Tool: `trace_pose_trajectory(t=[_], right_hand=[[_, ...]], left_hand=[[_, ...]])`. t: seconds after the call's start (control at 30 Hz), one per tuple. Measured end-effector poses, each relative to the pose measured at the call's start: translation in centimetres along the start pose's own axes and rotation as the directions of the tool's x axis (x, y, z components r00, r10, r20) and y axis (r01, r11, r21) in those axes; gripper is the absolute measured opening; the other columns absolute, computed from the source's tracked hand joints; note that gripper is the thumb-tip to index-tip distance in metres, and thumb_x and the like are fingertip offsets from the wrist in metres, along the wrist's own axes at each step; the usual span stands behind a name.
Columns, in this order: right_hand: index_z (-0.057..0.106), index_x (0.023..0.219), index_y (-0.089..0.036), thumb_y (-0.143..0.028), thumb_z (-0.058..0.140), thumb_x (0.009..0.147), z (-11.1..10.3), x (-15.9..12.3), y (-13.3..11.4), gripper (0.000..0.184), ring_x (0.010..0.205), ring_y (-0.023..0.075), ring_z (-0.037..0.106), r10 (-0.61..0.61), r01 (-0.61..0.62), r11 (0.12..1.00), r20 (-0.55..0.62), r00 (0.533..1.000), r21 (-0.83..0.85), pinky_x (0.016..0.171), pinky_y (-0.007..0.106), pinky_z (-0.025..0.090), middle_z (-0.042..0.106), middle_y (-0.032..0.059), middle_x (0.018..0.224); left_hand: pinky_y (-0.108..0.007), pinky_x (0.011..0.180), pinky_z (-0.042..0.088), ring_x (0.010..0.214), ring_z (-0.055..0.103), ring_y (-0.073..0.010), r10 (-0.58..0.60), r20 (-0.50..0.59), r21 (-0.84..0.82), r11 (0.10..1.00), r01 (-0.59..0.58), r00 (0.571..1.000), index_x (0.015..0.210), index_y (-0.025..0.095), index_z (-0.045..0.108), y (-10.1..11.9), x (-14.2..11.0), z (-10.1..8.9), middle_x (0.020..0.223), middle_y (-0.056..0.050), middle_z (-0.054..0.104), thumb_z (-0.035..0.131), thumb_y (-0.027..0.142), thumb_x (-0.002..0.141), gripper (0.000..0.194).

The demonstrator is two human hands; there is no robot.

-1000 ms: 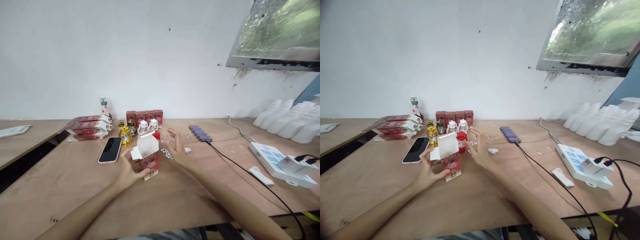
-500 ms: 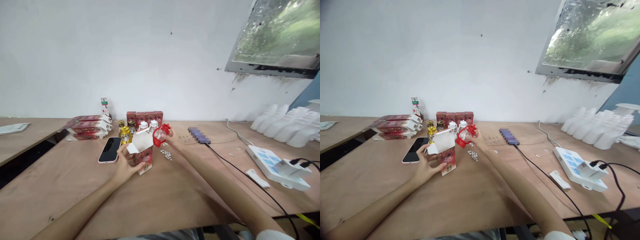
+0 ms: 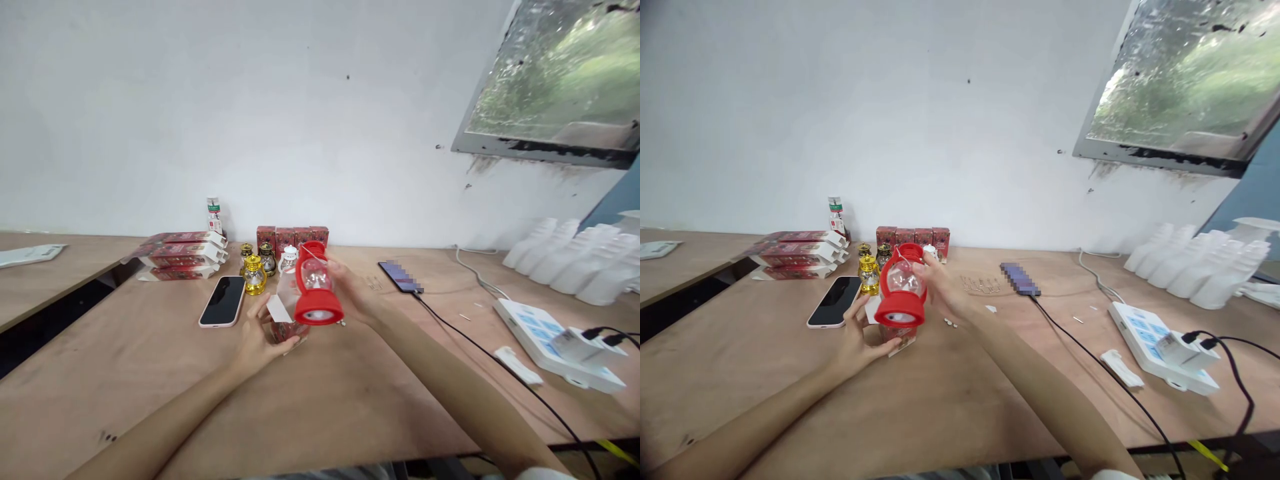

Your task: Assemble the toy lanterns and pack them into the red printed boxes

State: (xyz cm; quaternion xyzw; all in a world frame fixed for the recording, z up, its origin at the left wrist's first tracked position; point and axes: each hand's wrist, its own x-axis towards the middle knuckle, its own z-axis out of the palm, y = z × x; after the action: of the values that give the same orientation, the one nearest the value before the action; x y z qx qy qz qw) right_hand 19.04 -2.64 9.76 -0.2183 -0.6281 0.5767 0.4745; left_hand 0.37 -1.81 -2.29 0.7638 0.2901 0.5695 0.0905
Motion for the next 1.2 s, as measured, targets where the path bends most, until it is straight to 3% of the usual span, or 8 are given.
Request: trace_pose_trajectory(t=[0.2, 0.4, 0.53, 0.77, 0.9, 1.0, 1.07, 1.2], right_hand=[[0.04, 0.116, -0.031, -0.035, 0.075, 0.063, -0.4, 1.9, 1.0, 0.063, 0.11, 0.0216, 0.054, -0.248, 0.193, 0.94, -0.176, 0.953, -0.282, 0.095, 0.04, 0.044, 0.052, 0.0027, 0.126], [0.041, 0.113, -0.025, -0.029, 0.074, 0.062, 0.3, 0.9, 2.5, 0.061, 0.108, 0.0225, 0.053, -0.278, 0.123, 0.769, -0.155, 0.948, -0.627, 0.094, 0.04, 0.042, 0.054, 0.0046, 0.117], [0.042, 0.098, -0.023, -0.022, 0.073, 0.059, 1.6, 0.7, 2.0, 0.05, 0.091, 0.0198, 0.056, -0.241, 0.039, 0.686, -0.177, 0.954, -0.726, 0.081, 0.036, 0.044, 0.056, 0.0014, 0.1], [0.039, 0.095, -0.022, -0.026, 0.077, 0.054, 1.4, 1.3, 0.2, 0.056, 0.075, 0.017, 0.053, -0.07, -0.121, 0.56, -0.193, 0.979, -0.82, 0.065, 0.028, 0.039, 0.054, -0.0028, 0.083], [0.045, 0.093, -0.021, -0.028, 0.077, 0.056, 1.2, 1.4, -0.2, 0.05, 0.07, 0.0156, 0.051, -0.058, -0.076, 0.421, -0.111, 0.992, -0.904, 0.06, 0.025, 0.035, 0.056, -0.0018, 0.08], [0.054, 0.079, -0.018, -0.021, 0.071, 0.066, 1.4, 1.3, -0.3, 0.022, 0.07, 0.0149, 0.053, -0.004, 0.041, 0.336, 0.042, 0.999, -0.941, 0.062, 0.025, 0.036, 0.06, 0.0003, 0.078], [0.057, 0.07, -0.017, -0.014, 0.062, 0.074, 1.4, 1.1, -0.4, 0.007, 0.07, 0.014, 0.055, 0.031, 0.146, 0.351, 0.168, 0.985, -0.925, 0.066, 0.026, 0.038, 0.062, 0.0008, 0.075], [0.059, 0.08, -0.018, -0.005, 0.04, 0.08, 0.1, 0.3, -0.6, 0.024, 0.081, 0.014, 0.057, -0.123, 0.234, 0.513, 0.199, 0.972, -0.826, 0.077, 0.029, 0.042, 0.064, 0.0025, 0.087]], left_hand=[[-0.044, 0.08, 0.057, 0.113, 0.055, -0.0291, -0.047, 0.004, -0.019, 0.999, 0.047, 0.999, 0.13, 0.027, 0.019, -0.1, 0.0, 0.1, 0.13, -0.015, 0.041, 0.075, 0.031, 0.067, 0.084], [-0.044, 0.084, 0.055, 0.116, 0.053, -0.029, -0.16, 0.036, -0.103, 0.981, 0.163, 0.986, 0.127, 0.025, 0.019, -0.1, 0.1, 0.2, 0.131, -0.016, 0.038, 0.071, 0.04, 0.071, 0.079], [-0.043, 0.083, 0.055, 0.115, 0.053, -0.0282, -0.197, 0.037, -0.106, 0.974, 0.2, 0.98, 0.127, 0.025, 0.018, 0.0, 0.1, 0.2, 0.131, -0.016, 0.038, 0.07, 0.039, 0.072, 0.077], [-0.042, 0.082, 0.056, 0.117, 0.052, -0.0287, -0.182, 0.053, -0.095, 0.978, 0.187, 0.982, 0.131, 0.026, 0.017, 0.1, 0.2, 0.1, 0.134, -0.015, 0.041, 0.069, 0.038, 0.072, 0.08], [-0.043, 0.085, 0.054, 0.118, 0.052, -0.0286, -0.189, 0.103, -0.068, 0.978, 0.197, 0.976, 0.14, 0.027, 0.008, 0.4, 0.4, -0.1, 0.134, -0.015, 0.045, 0.067, 0.04, 0.074, 0.089], [-0.044, 0.086, 0.053, 0.11, 0.058, -0.0259, -0.163, 0.157, -0.056, 0.983, 0.174, 0.974, 0.143, 0.029, 0.003, 0.5, 0.4, -0.4, 0.126, -0.011, 0.054, 0.064, 0.037, 0.076, 0.092], [-0.044, 0.087, 0.052, 0.105, 0.06, -0.0244, -0.147, 0.183, -0.034, 0.987, 0.155, 0.972, 0.144, 0.029, 0.002, 0.5, 0.4, -0.6, 0.124, -0.009, 0.057, 0.063, 0.034, 0.077, 0.091], [-0.042, 0.088, 0.051, 0.104, 0.06, -0.025, -0.105, 0.226, 0.037, 0.994, 0.099, 0.968, 0.144, 0.024, 0.016, 0.6, 0.5, -1.0, 0.126, -0.01, 0.055, 0.063, 0.032, 0.076, 0.083]])
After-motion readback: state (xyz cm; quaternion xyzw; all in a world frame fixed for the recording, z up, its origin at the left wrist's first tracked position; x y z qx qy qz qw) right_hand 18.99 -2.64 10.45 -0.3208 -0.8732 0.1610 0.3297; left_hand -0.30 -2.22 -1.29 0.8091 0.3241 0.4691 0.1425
